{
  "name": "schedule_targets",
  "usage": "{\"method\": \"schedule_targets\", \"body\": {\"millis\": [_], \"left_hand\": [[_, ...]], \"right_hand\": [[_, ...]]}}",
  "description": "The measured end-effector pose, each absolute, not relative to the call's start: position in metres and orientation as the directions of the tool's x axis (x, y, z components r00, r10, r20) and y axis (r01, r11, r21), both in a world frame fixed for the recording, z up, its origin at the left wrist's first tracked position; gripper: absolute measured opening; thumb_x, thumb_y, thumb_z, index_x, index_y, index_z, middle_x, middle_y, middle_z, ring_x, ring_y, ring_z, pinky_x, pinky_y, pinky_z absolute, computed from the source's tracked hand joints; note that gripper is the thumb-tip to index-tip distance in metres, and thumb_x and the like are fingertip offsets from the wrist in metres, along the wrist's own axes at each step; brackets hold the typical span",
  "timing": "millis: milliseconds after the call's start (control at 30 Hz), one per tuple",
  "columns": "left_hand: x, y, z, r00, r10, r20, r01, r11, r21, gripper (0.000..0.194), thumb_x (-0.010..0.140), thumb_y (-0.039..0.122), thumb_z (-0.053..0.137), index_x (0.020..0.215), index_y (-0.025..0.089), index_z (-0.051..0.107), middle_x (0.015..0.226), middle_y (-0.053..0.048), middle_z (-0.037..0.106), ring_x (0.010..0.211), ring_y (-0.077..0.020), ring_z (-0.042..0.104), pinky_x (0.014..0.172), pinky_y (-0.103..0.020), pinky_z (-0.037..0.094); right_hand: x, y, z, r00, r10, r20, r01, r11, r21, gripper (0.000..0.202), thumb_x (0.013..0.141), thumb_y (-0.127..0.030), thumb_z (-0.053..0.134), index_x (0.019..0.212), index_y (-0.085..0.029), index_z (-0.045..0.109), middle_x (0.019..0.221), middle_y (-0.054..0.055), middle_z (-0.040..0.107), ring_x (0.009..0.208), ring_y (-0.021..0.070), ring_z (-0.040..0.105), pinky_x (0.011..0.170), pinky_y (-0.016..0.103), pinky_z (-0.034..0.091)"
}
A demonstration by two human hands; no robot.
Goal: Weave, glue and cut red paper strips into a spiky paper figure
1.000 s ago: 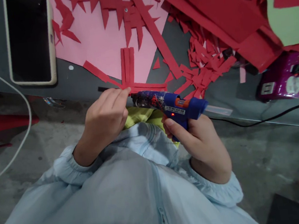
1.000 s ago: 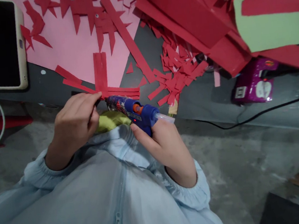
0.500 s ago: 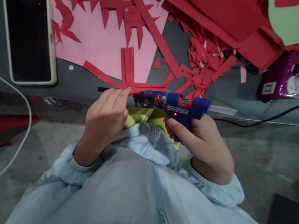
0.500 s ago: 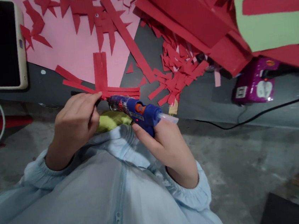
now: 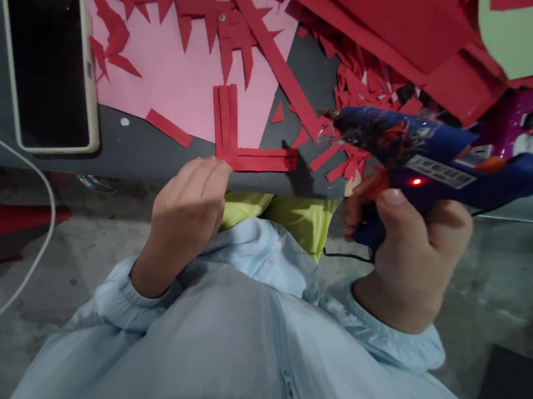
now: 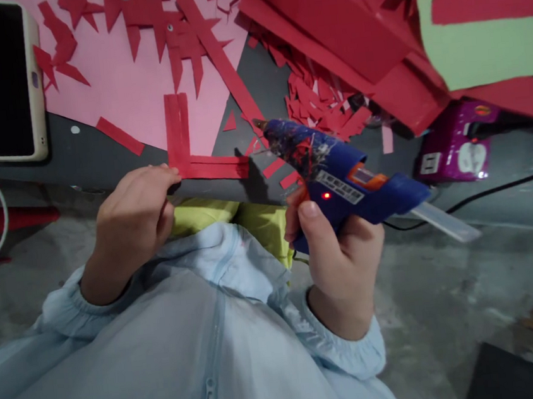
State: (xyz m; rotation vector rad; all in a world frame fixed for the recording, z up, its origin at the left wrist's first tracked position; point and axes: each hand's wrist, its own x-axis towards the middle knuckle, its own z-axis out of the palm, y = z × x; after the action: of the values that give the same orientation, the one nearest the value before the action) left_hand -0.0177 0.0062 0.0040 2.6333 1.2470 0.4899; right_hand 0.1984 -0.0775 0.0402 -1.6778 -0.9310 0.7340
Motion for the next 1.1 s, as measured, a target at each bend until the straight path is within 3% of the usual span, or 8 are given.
{"method": "schedule_targets", "body": {"millis": [200,367,1100], "left_hand": [[-0.017,0.005,0.005,0.611,0.752,0.246,0.715,-0.658,0.235,0.036,0.093,0.016,0.045,0.123,0.019,0.065,0.116,-0.010,0.072,0.109,-0.0235,0.067,0.085,-0.033,0.055],[-0.017,0.005,0.003,0.649,0.703,0.291,0.700,-0.701,0.132,0.034,0.093,0.013,0.045,0.120,0.016,0.065,0.112,-0.011,0.072,0.103,-0.0221,0.067,0.078,-0.031,0.053],[-0.008,0.004,0.006,0.672,0.686,0.281,0.724,-0.688,-0.053,0.029,0.096,0.015,0.047,0.113,0.012,0.069,0.107,-0.011,0.074,0.096,-0.0234,0.069,0.079,-0.032,0.052]], "right_hand": [[0.199,-0.079,0.037,0.481,0.874,-0.066,0.168,-0.166,-0.972,0.013,0.092,-0.024,0.064,0.080,-0.021,0.068,0.058,-0.001,0.057,0.049,0.0123,0.050,0.046,0.030,0.036],[0.201,-0.080,0.032,0.441,0.896,-0.059,0.190,-0.158,-0.969,0.017,0.092,-0.029,0.065,0.078,-0.021,0.067,0.057,-0.002,0.056,0.048,0.0124,0.051,0.044,0.028,0.039],[0.207,-0.087,0.022,0.356,0.934,-0.025,0.239,-0.117,-0.964,0.014,0.094,-0.027,0.065,0.082,-0.020,0.068,0.063,-0.003,0.061,0.053,0.0103,0.055,0.051,0.026,0.042]]}}
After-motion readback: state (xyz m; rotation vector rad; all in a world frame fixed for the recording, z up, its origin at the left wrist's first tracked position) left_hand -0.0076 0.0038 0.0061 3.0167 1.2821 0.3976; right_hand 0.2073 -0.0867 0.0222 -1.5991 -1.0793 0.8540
